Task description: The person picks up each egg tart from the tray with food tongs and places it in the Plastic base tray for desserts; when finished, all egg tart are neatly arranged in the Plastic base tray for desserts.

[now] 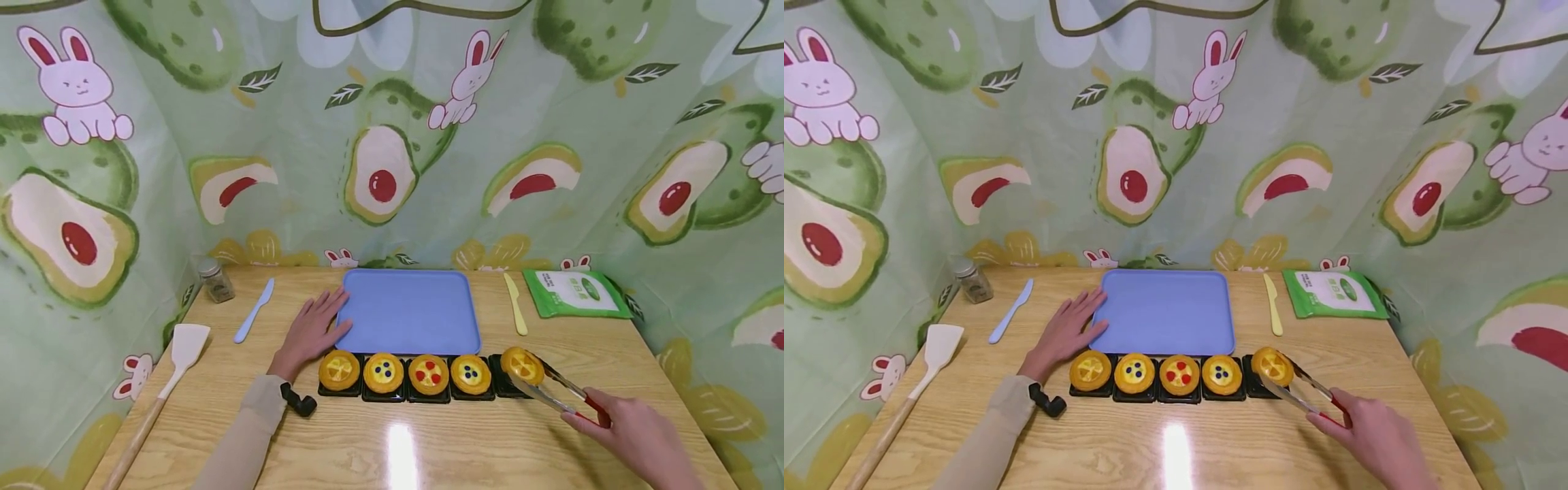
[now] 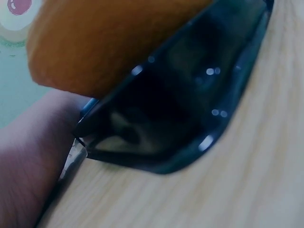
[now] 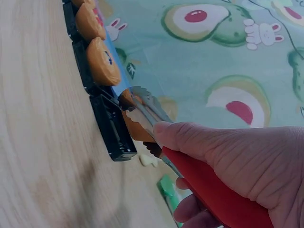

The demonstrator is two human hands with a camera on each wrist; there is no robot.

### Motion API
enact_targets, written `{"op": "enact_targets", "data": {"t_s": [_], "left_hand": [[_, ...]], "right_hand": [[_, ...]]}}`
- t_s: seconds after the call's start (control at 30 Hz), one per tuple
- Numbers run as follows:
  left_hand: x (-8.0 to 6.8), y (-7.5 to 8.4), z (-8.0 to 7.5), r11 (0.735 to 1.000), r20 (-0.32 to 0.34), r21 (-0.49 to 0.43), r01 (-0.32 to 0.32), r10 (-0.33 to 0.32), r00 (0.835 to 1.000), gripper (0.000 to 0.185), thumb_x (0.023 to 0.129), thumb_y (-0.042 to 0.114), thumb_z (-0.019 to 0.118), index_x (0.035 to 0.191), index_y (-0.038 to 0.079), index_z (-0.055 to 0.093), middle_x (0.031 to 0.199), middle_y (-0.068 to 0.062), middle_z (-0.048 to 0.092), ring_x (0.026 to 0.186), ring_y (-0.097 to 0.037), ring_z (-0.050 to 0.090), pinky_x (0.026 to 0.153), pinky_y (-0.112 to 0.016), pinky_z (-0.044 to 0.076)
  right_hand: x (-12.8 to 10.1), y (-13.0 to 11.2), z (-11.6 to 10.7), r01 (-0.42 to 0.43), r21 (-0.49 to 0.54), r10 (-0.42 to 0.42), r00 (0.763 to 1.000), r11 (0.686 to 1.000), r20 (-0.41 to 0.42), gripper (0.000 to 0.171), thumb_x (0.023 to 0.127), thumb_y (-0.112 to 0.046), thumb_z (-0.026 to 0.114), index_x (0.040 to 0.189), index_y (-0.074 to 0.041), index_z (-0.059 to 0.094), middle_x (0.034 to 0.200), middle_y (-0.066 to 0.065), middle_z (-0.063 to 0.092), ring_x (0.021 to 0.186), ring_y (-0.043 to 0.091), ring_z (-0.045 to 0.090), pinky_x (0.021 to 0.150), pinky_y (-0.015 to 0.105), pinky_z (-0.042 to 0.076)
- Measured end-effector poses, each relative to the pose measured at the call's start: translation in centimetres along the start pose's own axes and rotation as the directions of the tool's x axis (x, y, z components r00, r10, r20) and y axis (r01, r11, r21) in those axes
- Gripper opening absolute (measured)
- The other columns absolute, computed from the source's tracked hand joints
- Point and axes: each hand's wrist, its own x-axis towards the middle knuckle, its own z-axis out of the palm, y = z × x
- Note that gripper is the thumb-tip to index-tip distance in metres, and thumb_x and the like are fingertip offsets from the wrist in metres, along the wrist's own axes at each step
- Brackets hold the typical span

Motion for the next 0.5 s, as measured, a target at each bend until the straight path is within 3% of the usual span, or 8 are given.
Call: {"op": "enact_targets", "data": {"t_s": [0.5], "left_hand": [[0.00, -0.08, 0.12, 1.000, 0.006, -0.001, 0.005, -0.005, 1.000, 0.074, 0.106, 0.063, 0.043, 0.167, 0.025, 0.028, 0.173, 0.004, 0.023, 0.160, -0.030, 0.020, 0.127, -0.058, 0.013]], "right_hand": [[-0.05, 0.14, 0.88, -0.007, 0.006, 0.007, 1.000, 1.000, 0.014, 0.052, 0.088, -0.060, 0.076, 0.072, -0.025, 0.042, 0.059, -0.010, 0.031, 0.051, 0.007, 0.028, 0.048, 0.026, 0.019]]}}
